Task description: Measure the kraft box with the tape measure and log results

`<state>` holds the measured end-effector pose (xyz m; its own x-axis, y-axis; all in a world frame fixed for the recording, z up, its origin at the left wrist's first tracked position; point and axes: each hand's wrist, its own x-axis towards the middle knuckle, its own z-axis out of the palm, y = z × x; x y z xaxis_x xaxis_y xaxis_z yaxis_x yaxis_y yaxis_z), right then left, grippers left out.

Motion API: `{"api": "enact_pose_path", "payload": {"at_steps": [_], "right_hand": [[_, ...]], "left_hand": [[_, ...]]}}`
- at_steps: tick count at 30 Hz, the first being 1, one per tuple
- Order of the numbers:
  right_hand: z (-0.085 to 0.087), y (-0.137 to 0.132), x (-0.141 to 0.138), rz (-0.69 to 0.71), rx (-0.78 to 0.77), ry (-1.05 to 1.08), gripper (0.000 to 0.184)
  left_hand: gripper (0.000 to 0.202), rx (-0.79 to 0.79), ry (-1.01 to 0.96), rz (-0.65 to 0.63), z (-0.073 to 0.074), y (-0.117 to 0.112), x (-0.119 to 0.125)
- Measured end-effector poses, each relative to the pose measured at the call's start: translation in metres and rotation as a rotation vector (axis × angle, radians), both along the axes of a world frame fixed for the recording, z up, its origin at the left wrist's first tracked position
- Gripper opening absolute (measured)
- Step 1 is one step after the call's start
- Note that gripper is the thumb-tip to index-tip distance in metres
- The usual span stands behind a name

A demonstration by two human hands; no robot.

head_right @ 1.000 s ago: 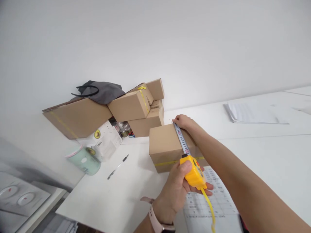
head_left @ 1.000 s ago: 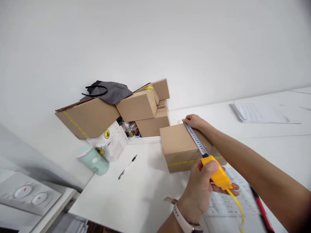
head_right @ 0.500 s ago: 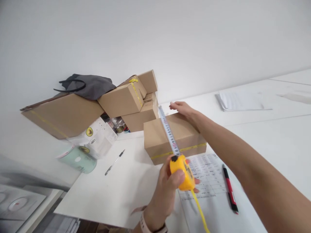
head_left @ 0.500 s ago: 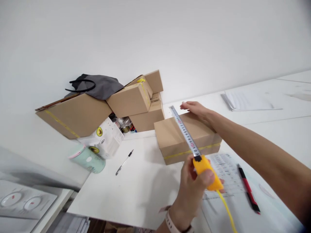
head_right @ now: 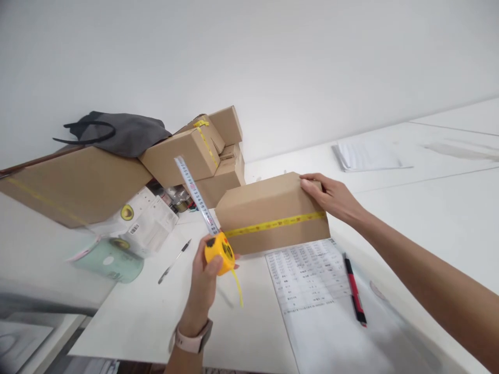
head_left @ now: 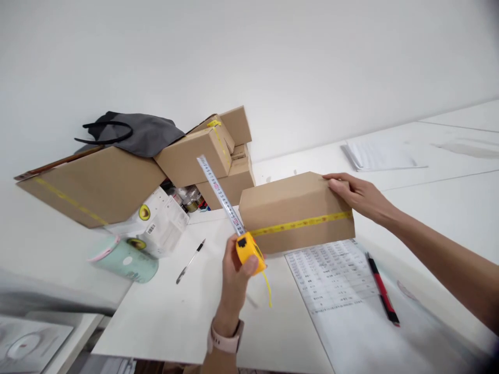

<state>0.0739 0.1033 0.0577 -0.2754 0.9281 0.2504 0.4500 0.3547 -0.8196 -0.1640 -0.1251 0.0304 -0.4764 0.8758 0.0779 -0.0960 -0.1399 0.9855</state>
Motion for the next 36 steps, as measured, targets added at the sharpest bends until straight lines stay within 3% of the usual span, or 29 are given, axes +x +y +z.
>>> {"api": "enact_pose_path", "payload": {"at_steps": [3, 7, 9, 11, 15, 19, 26, 36], "right_hand": [[0.028, 0.013, -0.013, -0.057, 0.109, -0.098, 0.044], [0.039, 0.031, -0.033, 0.008, 0.426, -0.155, 0.039], [0.037, 0.032, -0.044, 0.104, 0.538, -0.198, 0.036], [0.035, 0.028, -0.054, 0.131, 0.596, -0.268, 0.035], [0.033, 0.019, -0.065, 0.064, 0.646, -0.310, 0.035], [0.032, 0.021, -0.065, 0.071, 0.683, -0.307, 0.040], [0.029, 0.028, -0.069, 0.147, 0.912, -0.466, 0.054], [0.027, 0.027, -0.065, 0.189, 0.940, -0.541, 0.050]], "left_hand": [[0.060, 0.059, 0.039, 0.030, 0.024, 0.013, -0.013], [0.055, 0.066, 0.122, 0.064, 0.035, 0.017, -0.011], [0.060, 0.053, 0.201, 0.069, 0.030, 0.011, 0.002], [0.069, 0.027, 0.194, -0.021, 0.019, 0.001, 0.022], [0.077, -0.081, -0.082, -0.372, -0.011, -0.012, 0.061], [0.070, -0.155, -0.136, -0.438, -0.032, -0.011, 0.080], [0.076, -0.235, -0.229, -0.460, -0.048, -0.014, 0.088], [0.075, -0.246, -0.112, -0.481, -0.059, -0.019, 0.067]]}}
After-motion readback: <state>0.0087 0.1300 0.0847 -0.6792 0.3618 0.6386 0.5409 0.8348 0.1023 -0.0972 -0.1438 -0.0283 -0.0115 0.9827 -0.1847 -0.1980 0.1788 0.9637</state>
